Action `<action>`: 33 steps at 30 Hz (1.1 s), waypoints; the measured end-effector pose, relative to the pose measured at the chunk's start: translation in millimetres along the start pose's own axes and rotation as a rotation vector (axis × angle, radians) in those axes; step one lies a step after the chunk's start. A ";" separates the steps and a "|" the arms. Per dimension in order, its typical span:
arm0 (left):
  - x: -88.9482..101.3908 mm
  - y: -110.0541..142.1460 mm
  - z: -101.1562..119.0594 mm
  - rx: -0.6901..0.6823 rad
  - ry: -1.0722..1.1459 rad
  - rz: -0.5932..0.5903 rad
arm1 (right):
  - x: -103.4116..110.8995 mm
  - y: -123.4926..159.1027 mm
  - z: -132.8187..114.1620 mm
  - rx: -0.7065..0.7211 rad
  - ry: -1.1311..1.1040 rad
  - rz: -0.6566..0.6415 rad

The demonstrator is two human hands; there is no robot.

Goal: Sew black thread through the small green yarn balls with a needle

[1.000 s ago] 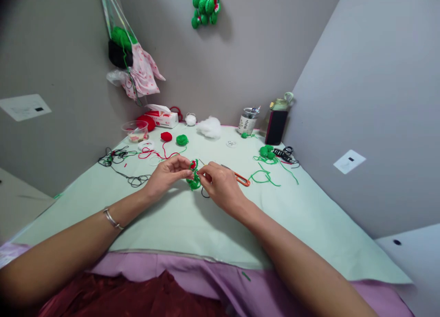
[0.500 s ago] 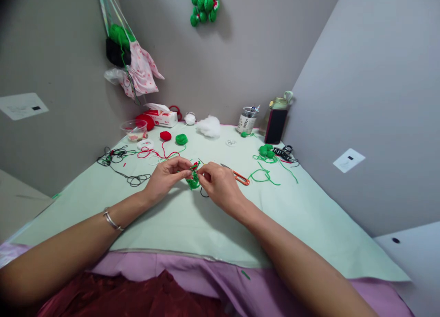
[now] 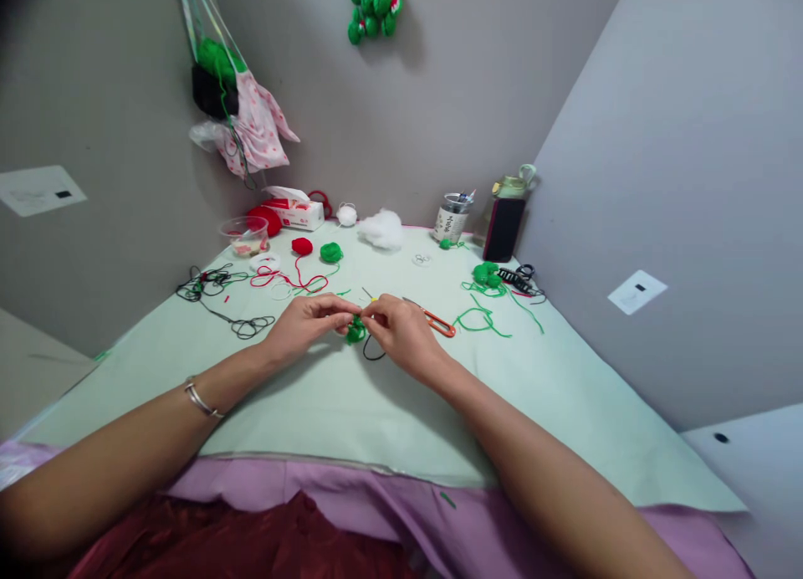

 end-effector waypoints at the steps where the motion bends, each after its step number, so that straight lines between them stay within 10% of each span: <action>1: 1.1 -0.4 1.2 0.013 0.001 -0.017 | 0.2 -0.7 2.5 0.001 -0.039 -0.012; 13: 9.6 -3.3 -0.2 0.043 0.196 -0.035 | 6.4 -4.8 8.8 -0.019 -0.600 -0.090; 20: -12.5 -0.2 3.3 0.115 0.463 -0.269 | 8.9 -3.6 7.8 -0.006 -0.603 -0.065; 33: -10.9 -1.2 2.9 0.113 0.376 -0.160 | 2.5 -2.3 3.3 -0.031 -0.418 -0.117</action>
Point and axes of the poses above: each hand's wrist, its own y-axis away from the middle knuckle, its own x-axis out of the back of the hand, z = x × y, the point moved 8 cm from there along -y, towards the middle knuckle, and after that the axes turned 12 degrees about -z, right-handed, at the moved point
